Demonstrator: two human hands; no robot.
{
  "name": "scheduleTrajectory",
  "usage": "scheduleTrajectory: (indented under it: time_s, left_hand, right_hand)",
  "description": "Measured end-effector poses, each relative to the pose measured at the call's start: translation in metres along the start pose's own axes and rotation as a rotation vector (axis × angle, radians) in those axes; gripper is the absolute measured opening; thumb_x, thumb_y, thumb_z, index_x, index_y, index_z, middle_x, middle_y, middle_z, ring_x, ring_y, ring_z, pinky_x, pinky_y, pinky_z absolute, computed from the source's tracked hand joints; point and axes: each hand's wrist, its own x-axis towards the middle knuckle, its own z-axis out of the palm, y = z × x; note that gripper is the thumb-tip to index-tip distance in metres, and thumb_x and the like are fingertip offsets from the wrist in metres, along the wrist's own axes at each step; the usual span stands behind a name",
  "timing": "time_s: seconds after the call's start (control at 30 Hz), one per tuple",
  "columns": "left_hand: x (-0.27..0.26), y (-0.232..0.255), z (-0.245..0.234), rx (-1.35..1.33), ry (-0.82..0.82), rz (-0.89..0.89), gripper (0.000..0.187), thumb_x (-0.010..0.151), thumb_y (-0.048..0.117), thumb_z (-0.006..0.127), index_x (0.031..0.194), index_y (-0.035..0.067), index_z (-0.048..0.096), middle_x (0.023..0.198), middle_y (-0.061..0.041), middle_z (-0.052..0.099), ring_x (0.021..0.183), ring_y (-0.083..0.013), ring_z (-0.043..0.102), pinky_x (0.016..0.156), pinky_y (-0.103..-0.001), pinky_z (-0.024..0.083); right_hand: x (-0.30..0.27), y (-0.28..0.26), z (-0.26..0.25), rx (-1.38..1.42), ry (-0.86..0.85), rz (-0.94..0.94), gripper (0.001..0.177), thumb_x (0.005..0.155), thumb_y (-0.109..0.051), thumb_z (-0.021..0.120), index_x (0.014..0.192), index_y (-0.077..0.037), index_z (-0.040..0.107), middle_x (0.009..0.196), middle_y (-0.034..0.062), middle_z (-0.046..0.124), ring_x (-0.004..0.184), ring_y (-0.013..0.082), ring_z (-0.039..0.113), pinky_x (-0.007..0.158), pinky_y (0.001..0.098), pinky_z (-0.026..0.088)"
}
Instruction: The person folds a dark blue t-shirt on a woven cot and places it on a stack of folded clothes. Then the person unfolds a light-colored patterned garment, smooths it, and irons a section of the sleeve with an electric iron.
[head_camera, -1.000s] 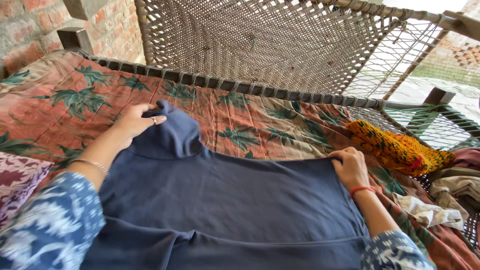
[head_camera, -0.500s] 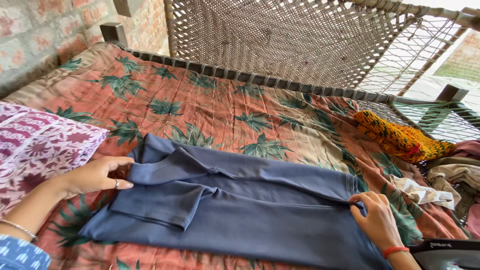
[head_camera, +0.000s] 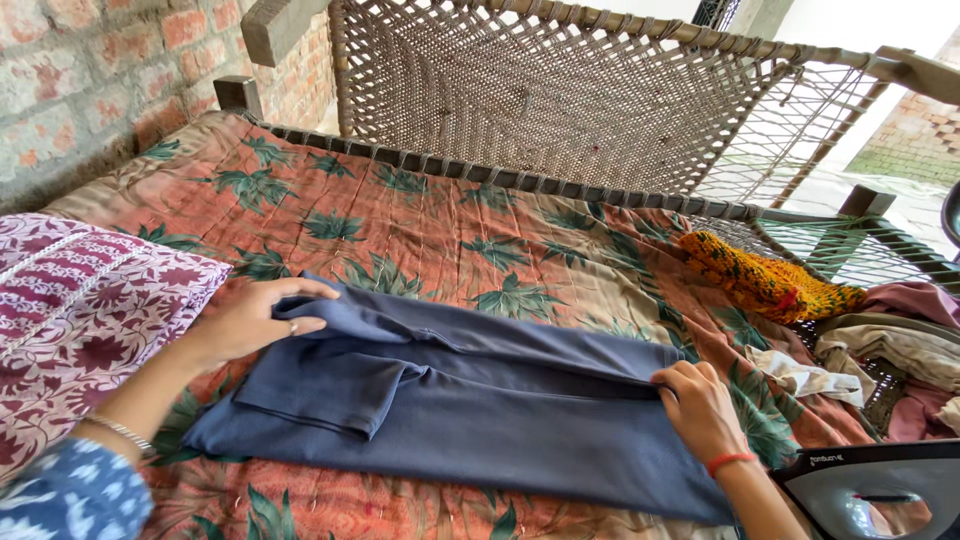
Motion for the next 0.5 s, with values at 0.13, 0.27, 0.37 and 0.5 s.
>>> scheduleTrajectory:
  time_s: [0.13, 0.27, 0.37, 0.5]
  left_hand:
    - [-0.024, 0.011, -0.020, -0.129, -0.166, -0.004, 0.047, 0.074, 0.011, 0.084, 0.120, 0.014, 0.074, 0.119, -0.001, 0.076, 0.114, -0.0122, 0.066, 0.101, -0.030, 0.049]
    - [-0.039, 0.007, -0.020, -0.116, -0.272, -0.162, 0.050, 0.075, 0.007, 0.085, 0.122, 0.017, 0.072, 0.115, -0.001, 0.077, 0.114, -0.0112, 0.067, 0.102, -0.030, 0.051]
    - [-0.043, -0.001, -0.022, -0.166, -0.417, -0.102, 0.056, 0.073, 0.007, 0.082, 0.127, 0.018, 0.069, 0.109, -0.004, 0.079, 0.107, -0.0122, 0.069, 0.098, -0.029, 0.054]
    - [-0.037, -0.019, -0.036, -0.183, -0.476, -0.261, 0.045, 0.084, 0.027, 0.076, 0.129, 0.020, 0.073, 0.100, -0.002, 0.086, 0.098, -0.0080, 0.071, 0.087, -0.024, 0.053]
  right_hand:
    - [-0.015, 0.006, -0.015, 0.058, 0.020, 0.029, 0.017, 0.079, -0.011, 0.071, 0.095, -0.014, 0.078, 0.096, 0.0036, 0.073, 0.101, 0.0271, 0.063, 0.095, 0.0390, 0.050]
    - [-0.026, 0.007, -0.014, 0.043, 0.001, 0.033, 0.016, 0.079, -0.011, 0.071, 0.093, -0.014, 0.079, 0.099, 0.0033, 0.073, 0.105, 0.0271, 0.063, 0.097, 0.0392, 0.050]
    - [-0.027, 0.013, -0.011, 0.024, -0.067, 0.030, 0.018, 0.081, -0.009, 0.066, 0.089, -0.016, 0.081, 0.100, 0.0012, 0.075, 0.106, 0.0264, 0.063, 0.097, 0.0393, 0.049]
    - [-0.023, 0.031, -0.001, 0.037, -0.098, 0.035, 0.030, 0.077, -0.003, 0.058, 0.081, -0.018, 0.084, 0.103, 0.0004, 0.077, 0.108, 0.0282, 0.062, 0.100, 0.0407, 0.048]
